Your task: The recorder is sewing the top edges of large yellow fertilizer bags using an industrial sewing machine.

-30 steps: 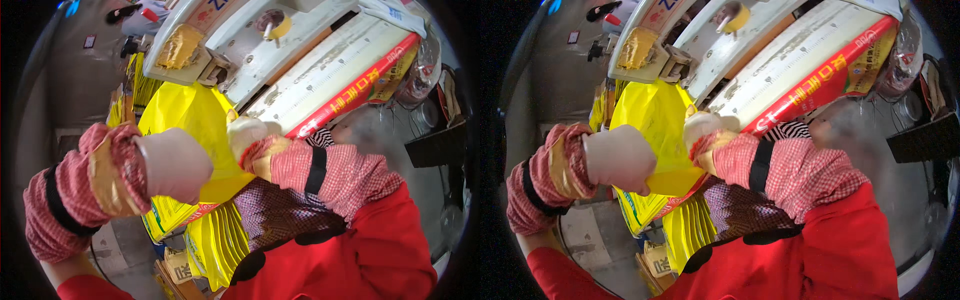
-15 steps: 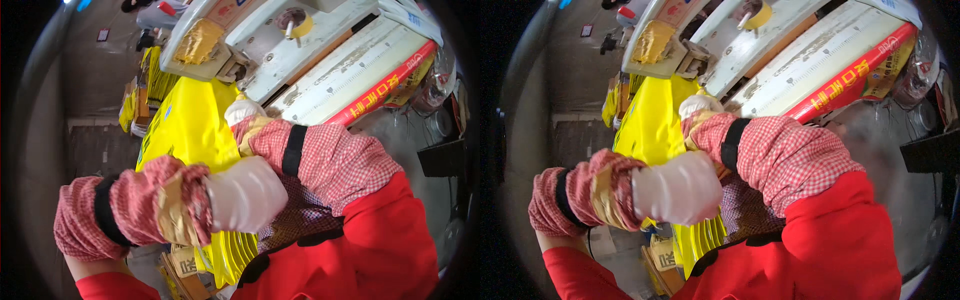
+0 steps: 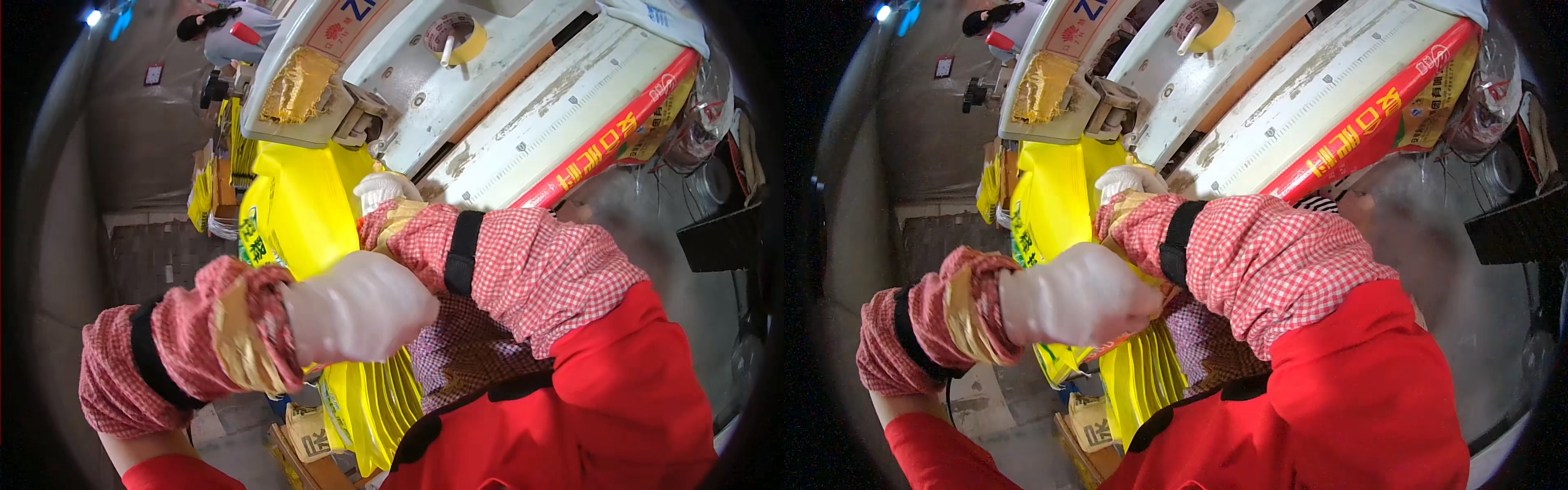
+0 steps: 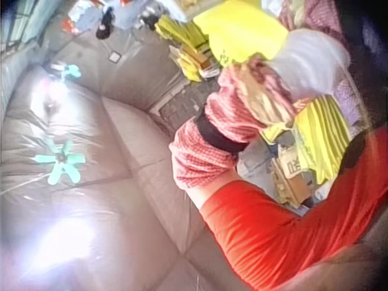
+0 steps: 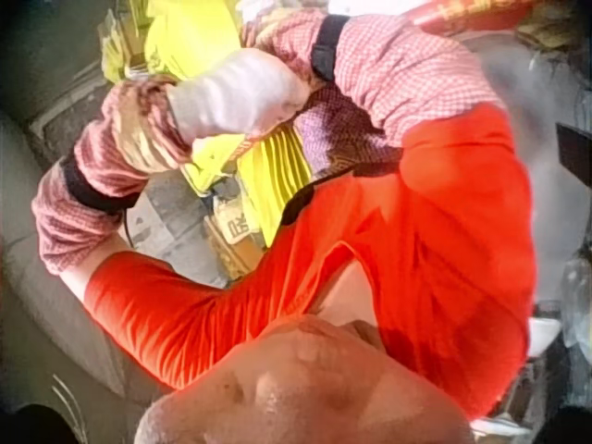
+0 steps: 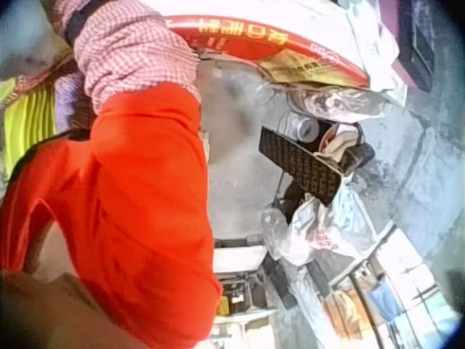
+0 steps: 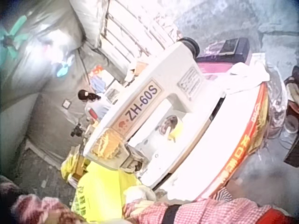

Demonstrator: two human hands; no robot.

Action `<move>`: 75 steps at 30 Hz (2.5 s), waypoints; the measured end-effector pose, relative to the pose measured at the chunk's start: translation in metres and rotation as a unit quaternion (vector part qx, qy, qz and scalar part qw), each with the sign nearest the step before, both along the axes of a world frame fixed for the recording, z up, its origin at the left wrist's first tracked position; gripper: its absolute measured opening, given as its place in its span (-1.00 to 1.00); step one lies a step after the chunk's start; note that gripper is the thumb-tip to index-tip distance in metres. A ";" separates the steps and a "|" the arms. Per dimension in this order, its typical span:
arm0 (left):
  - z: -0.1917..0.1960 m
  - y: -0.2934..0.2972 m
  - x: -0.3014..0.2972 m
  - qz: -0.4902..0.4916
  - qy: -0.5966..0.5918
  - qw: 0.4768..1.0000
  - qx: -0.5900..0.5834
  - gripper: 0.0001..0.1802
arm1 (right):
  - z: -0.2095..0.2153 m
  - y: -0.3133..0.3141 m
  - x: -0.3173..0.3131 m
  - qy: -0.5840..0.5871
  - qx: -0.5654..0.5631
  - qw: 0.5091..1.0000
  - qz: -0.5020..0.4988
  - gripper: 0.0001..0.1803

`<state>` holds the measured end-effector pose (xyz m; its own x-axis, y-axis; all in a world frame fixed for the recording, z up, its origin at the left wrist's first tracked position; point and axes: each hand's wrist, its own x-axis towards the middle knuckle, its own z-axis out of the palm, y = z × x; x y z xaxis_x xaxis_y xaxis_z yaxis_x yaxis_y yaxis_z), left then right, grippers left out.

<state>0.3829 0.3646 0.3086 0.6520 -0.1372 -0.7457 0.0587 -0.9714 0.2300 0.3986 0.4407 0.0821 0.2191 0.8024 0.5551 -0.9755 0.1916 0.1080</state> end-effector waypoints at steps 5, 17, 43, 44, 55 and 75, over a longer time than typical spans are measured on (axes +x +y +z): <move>0.059 0.052 0.024 -0.009 0.019 0.993 0.119 -0.44 | 0.018 -0.027 0.009 -0.527 -0.230 0.726 -0.377 -0.76; -0.022 0.007 -0.031 -0.034 -0.157 0.985 0.067 -0.91 | 0.081 -0.036 0.040 -0.886 -0.235 0.229 -0.328 -0.74; 0.140 0.026 -0.216 0.006 -0.493 0.667 0.558 -0.47 | 0.130 0.008 -0.071 -0.968 -0.014 0.151 -0.201 -0.77; 0.131 0.031 -0.227 0.007 -0.532 0.637 0.558 -0.43 | 0.144 -0.005 -0.079 -0.956 -0.005 0.208 -0.207 -0.76; -0.099 0.002 -0.367 0.358 -0.302 0.739 0.485 -0.42 | 0.099 -0.047 -0.028 -0.738 -0.309 0.585 -0.136 -0.71; -0.114 -0.224 -0.451 0.716 -0.661 0.091 -0.203 -0.43 | 0.170 -0.023 -0.161 -0.951 0.181 0.143 -0.206 -0.47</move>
